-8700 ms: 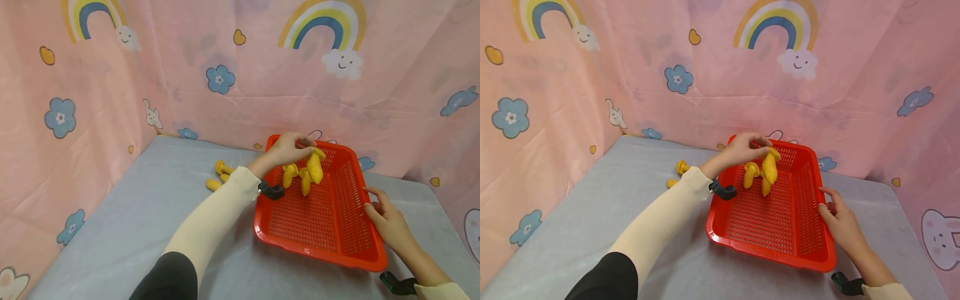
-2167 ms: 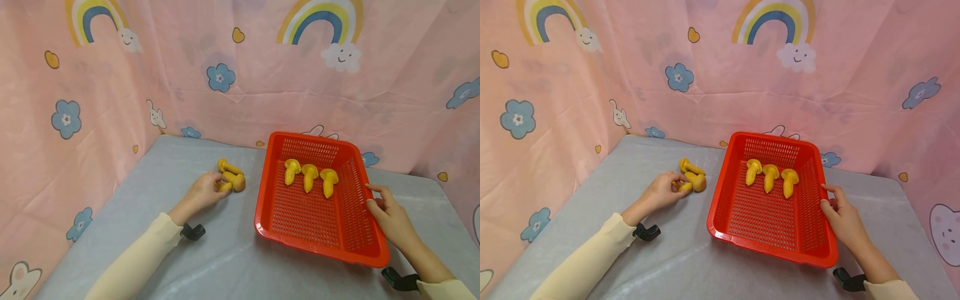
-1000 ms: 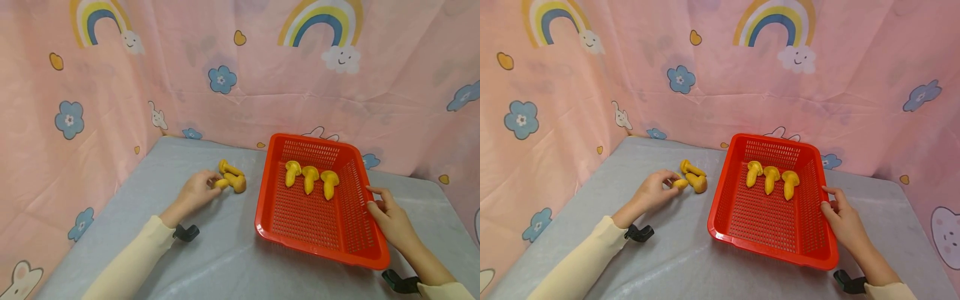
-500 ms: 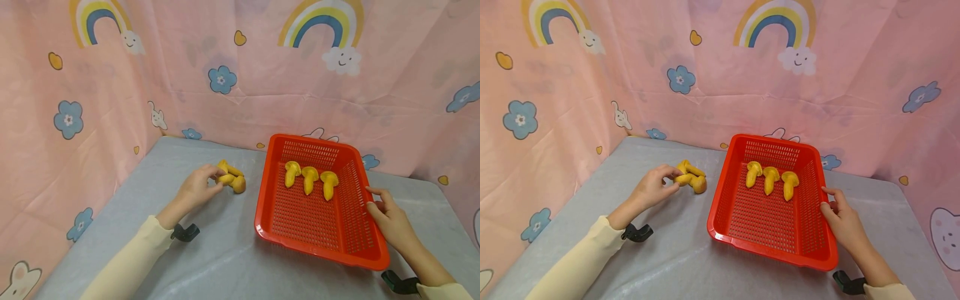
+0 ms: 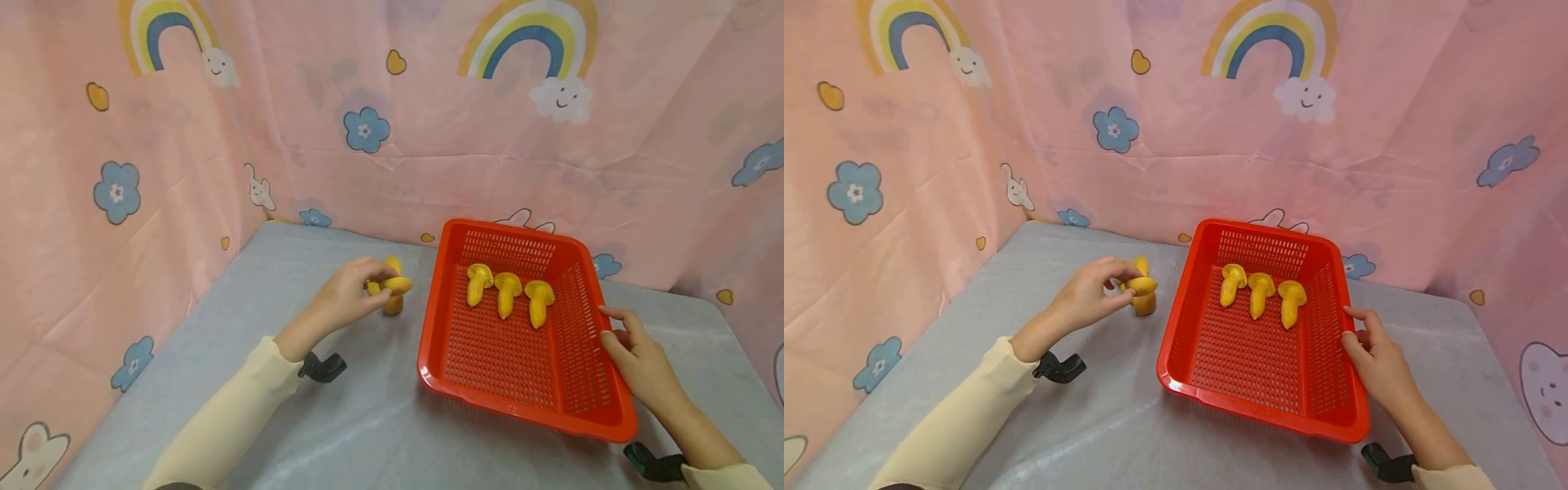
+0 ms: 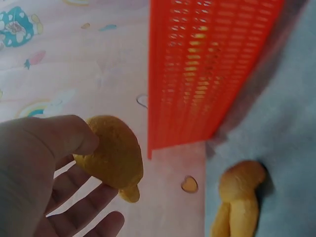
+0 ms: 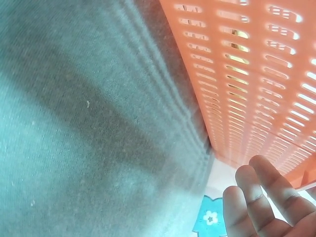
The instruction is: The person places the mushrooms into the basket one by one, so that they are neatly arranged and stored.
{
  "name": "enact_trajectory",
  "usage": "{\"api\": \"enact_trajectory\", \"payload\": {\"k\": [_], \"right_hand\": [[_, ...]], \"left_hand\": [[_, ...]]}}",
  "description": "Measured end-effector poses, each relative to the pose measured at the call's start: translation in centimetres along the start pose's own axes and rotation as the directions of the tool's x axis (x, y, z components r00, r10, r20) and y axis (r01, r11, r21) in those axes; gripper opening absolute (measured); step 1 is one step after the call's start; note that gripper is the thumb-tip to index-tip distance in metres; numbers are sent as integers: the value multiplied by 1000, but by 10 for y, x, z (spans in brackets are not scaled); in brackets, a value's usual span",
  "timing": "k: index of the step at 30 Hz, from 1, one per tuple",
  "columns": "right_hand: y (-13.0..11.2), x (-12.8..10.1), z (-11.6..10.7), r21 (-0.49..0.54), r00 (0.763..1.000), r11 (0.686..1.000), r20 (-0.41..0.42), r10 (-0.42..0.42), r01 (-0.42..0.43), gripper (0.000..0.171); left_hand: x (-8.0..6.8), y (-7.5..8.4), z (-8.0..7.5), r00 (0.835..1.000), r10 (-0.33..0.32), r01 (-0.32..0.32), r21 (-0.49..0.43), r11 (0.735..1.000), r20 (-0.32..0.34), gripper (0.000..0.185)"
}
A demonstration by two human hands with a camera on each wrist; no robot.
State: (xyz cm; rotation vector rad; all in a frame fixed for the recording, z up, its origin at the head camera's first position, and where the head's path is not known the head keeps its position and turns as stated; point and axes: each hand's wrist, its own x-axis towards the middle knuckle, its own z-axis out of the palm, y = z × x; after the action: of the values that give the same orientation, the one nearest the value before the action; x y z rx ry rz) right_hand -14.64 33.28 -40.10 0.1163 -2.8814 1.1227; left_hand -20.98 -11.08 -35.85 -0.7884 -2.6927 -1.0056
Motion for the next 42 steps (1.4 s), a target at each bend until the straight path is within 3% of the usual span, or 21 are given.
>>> {"api": "enact_trajectory", "payload": {"k": [8, 15, 18, 24, 32, 37, 42], "right_hand": [[2, -1, -1, 0, 1000, 1000, -5, 0, 0, 51], [4, 0, -5, -19, 1000, 1000, 4, 3, -3, 51], [4, 1, -5, -22, 1000, 1000, 15, 16, -15, 52], [2, 1, -2, -19, 1000, 1000, 14, 22, -22, 52], [3, 0, -1, -26, 1000, 999, 12, 23, -22, 52], [3, 1, -1, -17, 1000, 1000, 17, 20, -20, 52], [2, 1, -1, -13, 1000, 1000, 16, 13, -13, 52]], "left_hand": [[19, 25, 2, 998, 55, -52, -54, 997, 44, 22], [51, 49, 6, 991, 110, -100, -128, 987, 75, 22], [62, 56, 11, 985, 111, -93, -134, 987, 132, 24], [79, 71, 25, 953, 113, -81, -126, 989, 280, 23], [93, 82, 46, 929, 76, -49, -82, 995, 362, 16], [96, 81, 56, 885, 30, -23, -21, 1000, 465, 14], [98, 80, 65, 849, 6, -38, 49, 998, 529, 11]]}}
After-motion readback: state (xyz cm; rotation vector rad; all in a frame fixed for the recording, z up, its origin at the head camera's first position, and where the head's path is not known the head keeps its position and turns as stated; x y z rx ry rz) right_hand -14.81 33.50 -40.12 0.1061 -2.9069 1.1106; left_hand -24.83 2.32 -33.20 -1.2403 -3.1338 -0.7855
